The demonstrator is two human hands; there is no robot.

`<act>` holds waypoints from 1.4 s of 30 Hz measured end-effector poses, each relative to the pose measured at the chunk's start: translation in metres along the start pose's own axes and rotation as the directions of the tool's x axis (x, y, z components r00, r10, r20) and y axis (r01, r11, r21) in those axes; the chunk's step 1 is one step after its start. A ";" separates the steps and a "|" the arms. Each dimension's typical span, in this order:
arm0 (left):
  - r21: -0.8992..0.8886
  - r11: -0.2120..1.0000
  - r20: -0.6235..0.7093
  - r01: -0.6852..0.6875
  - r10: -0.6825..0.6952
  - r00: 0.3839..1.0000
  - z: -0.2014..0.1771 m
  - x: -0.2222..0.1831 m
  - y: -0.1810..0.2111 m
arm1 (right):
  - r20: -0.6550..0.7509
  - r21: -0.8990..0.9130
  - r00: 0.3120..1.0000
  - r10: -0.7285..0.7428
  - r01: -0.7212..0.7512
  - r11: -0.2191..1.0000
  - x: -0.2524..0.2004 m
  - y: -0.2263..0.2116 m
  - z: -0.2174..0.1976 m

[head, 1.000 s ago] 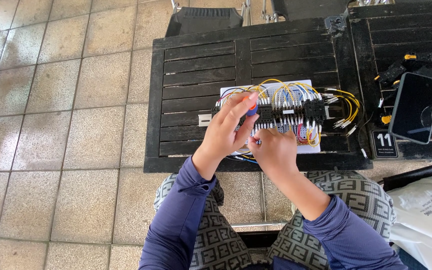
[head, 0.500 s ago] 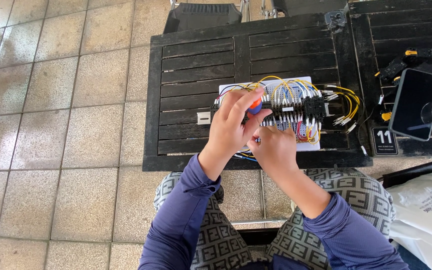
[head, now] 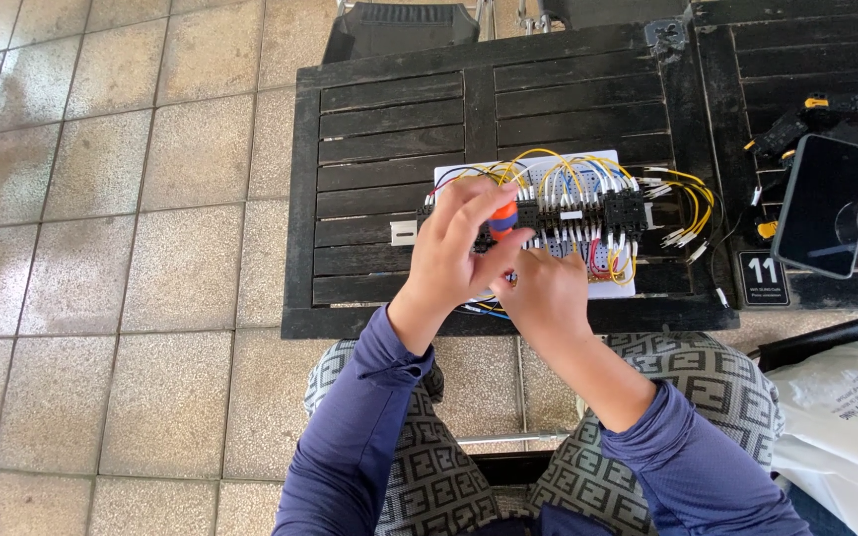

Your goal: A person is wiring a terminal block on a circuit board using a screwdriver to secure each wire.

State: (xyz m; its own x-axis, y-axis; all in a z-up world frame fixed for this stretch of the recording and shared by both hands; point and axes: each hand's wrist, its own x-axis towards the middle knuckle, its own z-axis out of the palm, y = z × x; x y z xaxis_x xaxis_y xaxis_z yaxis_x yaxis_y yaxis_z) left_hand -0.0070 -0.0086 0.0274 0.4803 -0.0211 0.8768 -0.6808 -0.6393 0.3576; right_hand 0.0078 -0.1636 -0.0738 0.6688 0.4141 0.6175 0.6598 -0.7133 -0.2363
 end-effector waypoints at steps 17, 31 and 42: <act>0.165 0.985 -0.049 -0.054 0.063 0.997 0.002 -0.011 -0.005 | 0.074 0.239 0.993 -0.092 0.072 0.968 0.003 0.000 -0.014; 0.225 0.973 0.028 0.048 -0.055 0.998 -0.005 -0.019 -0.005 | 0.294 0.949 0.952 0.079 -0.281 -0.141 0.051 0.144 -0.096; 0.150 0.988 0.042 0.046 -0.053 0.998 -0.006 -0.017 -0.002 | 0.311 0.323 0.864 0.396 -0.488 0.811 0.055 0.206 -0.079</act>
State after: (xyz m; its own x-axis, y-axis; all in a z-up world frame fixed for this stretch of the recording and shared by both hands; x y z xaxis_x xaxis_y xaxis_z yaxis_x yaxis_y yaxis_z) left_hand -0.0173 -0.0027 0.0136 0.5384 -0.0191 0.8424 -0.5671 -0.7477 0.3455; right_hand 0.1535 -0.3318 -0.0292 0.9456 0.2514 0.2066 0.3195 -0.5976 -0.7354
